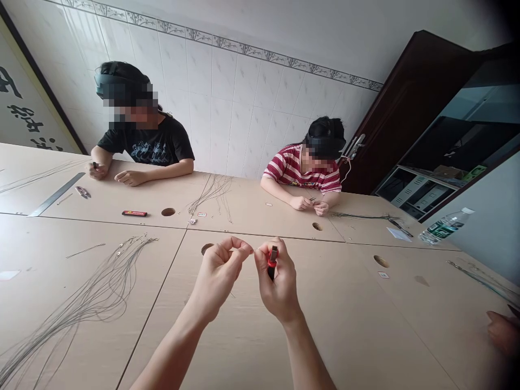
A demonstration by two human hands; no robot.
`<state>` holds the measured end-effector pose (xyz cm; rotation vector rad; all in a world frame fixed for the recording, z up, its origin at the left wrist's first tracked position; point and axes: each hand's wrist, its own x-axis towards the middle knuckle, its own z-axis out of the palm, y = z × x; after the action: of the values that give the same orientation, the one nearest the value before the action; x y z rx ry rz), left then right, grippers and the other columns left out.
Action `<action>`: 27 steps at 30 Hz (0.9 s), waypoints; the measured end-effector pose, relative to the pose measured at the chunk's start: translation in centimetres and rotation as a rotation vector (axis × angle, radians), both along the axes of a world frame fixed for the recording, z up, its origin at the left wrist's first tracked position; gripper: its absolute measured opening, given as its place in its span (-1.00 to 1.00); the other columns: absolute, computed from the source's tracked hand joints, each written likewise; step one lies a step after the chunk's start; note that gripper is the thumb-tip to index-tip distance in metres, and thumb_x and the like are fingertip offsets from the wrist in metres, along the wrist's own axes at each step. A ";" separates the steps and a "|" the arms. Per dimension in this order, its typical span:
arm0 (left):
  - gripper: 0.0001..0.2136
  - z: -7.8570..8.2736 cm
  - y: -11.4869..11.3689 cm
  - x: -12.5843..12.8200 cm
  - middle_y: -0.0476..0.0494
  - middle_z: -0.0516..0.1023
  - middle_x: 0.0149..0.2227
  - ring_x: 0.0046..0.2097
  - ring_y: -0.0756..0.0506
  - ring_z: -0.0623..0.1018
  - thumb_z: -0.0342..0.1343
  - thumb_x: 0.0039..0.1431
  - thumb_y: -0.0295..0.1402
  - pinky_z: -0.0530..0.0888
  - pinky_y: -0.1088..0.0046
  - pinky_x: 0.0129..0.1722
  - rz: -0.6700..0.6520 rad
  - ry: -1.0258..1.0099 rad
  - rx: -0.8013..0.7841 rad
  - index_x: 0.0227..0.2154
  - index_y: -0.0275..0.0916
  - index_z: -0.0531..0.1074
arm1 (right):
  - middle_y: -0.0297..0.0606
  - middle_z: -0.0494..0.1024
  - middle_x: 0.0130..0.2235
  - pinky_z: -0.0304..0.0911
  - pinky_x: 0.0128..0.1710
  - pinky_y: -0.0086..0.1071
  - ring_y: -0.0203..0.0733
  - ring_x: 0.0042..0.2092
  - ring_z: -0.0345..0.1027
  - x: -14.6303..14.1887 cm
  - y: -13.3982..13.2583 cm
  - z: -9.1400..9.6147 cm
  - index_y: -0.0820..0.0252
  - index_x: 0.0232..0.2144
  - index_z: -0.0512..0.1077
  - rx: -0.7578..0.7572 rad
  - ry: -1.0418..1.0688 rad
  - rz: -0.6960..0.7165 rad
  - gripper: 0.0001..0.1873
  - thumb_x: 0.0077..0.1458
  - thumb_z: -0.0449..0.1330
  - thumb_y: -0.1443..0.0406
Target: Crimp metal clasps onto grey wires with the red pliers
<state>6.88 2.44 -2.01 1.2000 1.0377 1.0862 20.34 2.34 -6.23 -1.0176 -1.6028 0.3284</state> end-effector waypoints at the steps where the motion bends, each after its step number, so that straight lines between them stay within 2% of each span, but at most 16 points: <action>1: -0.77 -0.1 0.0 0.0 0.19 -0.09 -0.65 -0.55 0.06 -0.11 0.04 0.24 -0.21 -0.10 0.49 -0.58 0.000 0.004 0.004 -0.47 -0.20 0.27 | -0.34 0.22 -0.36 0.12 -0.39 -0.37 -0.25 -0.36 0.16 0.0 0.0 0.0 0.11 -0.36 0.19 0.002 -0.001 0.002 -0.87 0.28 0.01 0.35; 8: -0.76 -0.6 0.4 -0.1 0.18 -0.08 -0.66 -0.56 0.07 -0.10 0.07 0.21 -0.22 -0.08 0.52 -0.59 0.039 -0.002 0.007 -0.50 -0.21 0.27 | -0.33 0.27 -0.36 0.17 -0.36 -0.36 -0.24 -0.33 0.20 -0.3 -0.1 0.3 0.11 -0.35 0.20 0.014 -0.008 0.011 -0.88 0.29 0.01 0.33; 11: -0.76 -0.8 0.7 -0.2 0.19 -0.06 -0.66 -0.56 0.07 -0.09 0.09 0.19 -0.21 -0.08 0.53 -0.60 0.083 -0.035 0.001 -0.50 -0.21 0.28 | -0.33 0.30 -0.32 0.21 -0.31 -0.34 -0.23 -0.30 0.23 -0.4 -0.2 0.5 0.10 -0.28 0.25 0.000 -0.015 0.012 -0.96 0.26 0.07 0.29; 13: -0.77 -0.9 0.9 -0.3 0.19 -0.04 -0.66 -0.57 0.08 -0.08 0.10 0.19 -0.21 -0.08 0.54 -0.60 0.131 -0.054 0.004 -0.48 -0.22 0.30 | -0.32 0.32 -0.29 0.23 -0.26 -0.31 -0.22 -0.28 0.24 -0.5 -0.2 0.5 0.09 -0.21 0.27 -0.026 -0.033 -0.009 -0.91 0.23 0.12 0.26; 15: -0.79 -1.2 1.2 -0.5 0.19 -0.03 -0.66 -0.57 0.08 -0.08 0.11 0.19 -0.21 -0.08 0.55 -0.60 0.190 -0.071 0.023 -0.46 -0.22 0.32 | -0.29 0.36 -0.26 0.25 -0.19 -0.25 -0.17 -0.24 0.27 -0.6 0.0 0.4 0.10 -0.20 0.27 -0.090 -0.045 -0.056 -0.89 0.21 0.11 0.26; 18: -0.78 -1.7 1.7 -0.7 0.20 -0.03 -0.66 -0.56 0.08 -0.08 0.12 0.20 -0.19 -0.08 0.55 -0.60 0.265 -0.098 0.067 -0.43 -0.21 0.32 | -0.22 0.41 -0.23 0.27 -0.12 -0.15 -0.08 -0.15 0.30 -0.7 0.2 0.1 0.13 -0.23 0.26 -0.265 -0.051 -0.122 -0.87 0.12 0.08 0.37; 21: -0.77 -2.0 2.1 -0.7 0.21 -0.03 -0.67 -0.57 0.08 -0.07 0.13 0.19 -0.18 -0.07 0.56 -0.61 0.302 -0.100 0.077 -0.43 -0.20 0.30 | -0.20 0.43 -0.21 0.28 -0.10 -0.11 -0.05 -0.12 0.31 -0.9 0.2 0.0 0.13 -0.27 0.25 -0.405 -0.095 -0.111 -0.77 -0.02 0.05 0.46; 27: -0.76 -2.2 2.5 -0.6 0.22 -0.06 -0.67 -0.57 0.08 -0.06 0.13 0.19 -0.18 -0.07 0.58 -0.62 0.347 -0.102 0.074 -0.44 -0.20 0.27 | -0.21 0.41 -0.23 0.28 -0.13 -0.10 -0.03 -0.13 0.29 -1.4 -0.2 0.3 0.12 -0.31 0.23 -0.472 -0.178 -0.067 -0.75 -0.08 0.04 0.48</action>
<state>6.28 4.89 -4.17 1.0324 1.1609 1.4513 18.97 2.19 -5.96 -1.4903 -1.6841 0.6029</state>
